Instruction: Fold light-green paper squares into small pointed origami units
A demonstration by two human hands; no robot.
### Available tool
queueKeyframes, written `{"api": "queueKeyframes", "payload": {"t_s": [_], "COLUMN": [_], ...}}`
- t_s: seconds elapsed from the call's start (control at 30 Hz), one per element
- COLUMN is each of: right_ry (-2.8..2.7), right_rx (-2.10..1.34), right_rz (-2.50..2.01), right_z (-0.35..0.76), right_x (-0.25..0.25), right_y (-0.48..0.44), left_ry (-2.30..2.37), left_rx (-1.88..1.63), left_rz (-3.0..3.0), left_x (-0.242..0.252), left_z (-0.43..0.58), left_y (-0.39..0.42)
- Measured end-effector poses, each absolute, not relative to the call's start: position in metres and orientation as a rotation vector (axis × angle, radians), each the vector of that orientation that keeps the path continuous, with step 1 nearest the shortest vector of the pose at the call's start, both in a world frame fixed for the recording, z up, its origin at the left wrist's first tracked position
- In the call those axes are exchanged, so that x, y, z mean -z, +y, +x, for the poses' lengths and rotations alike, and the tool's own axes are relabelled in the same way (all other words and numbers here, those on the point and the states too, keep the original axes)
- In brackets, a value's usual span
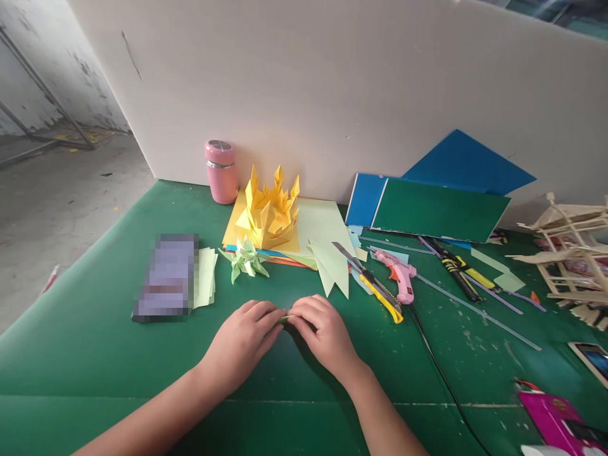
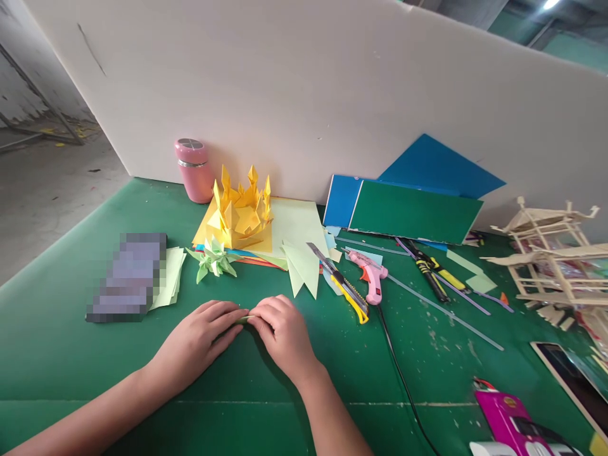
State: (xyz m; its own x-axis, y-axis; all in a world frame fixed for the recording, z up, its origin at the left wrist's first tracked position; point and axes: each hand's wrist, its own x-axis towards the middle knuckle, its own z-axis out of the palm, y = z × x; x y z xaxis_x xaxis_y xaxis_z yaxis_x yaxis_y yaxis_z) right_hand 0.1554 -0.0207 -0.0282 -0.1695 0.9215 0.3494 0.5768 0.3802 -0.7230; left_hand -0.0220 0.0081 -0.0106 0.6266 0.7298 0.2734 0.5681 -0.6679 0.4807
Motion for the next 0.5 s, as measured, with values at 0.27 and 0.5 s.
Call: {"api": "queueKeyframes", "payload": {"t_s": [0.27, 0.5], "right_ry": [-1.178, -1.035], "right_rx": [-1.117, -1.047], "right_rz": [-1.209, -1.162], "right_z": [0.146, 0.144], "right_x": [0.025, 0.025], "right_y": [-0.023, -0.025], "left_ry": [1.181, 1.144], "left_rx": [-0.576, -0.676], "left_rz": [1.217, 0.926], "left_x": [-0.004, -0.015], "left_z": [-0.01, 0.003], "left_y": [0.01, 0.005]}}
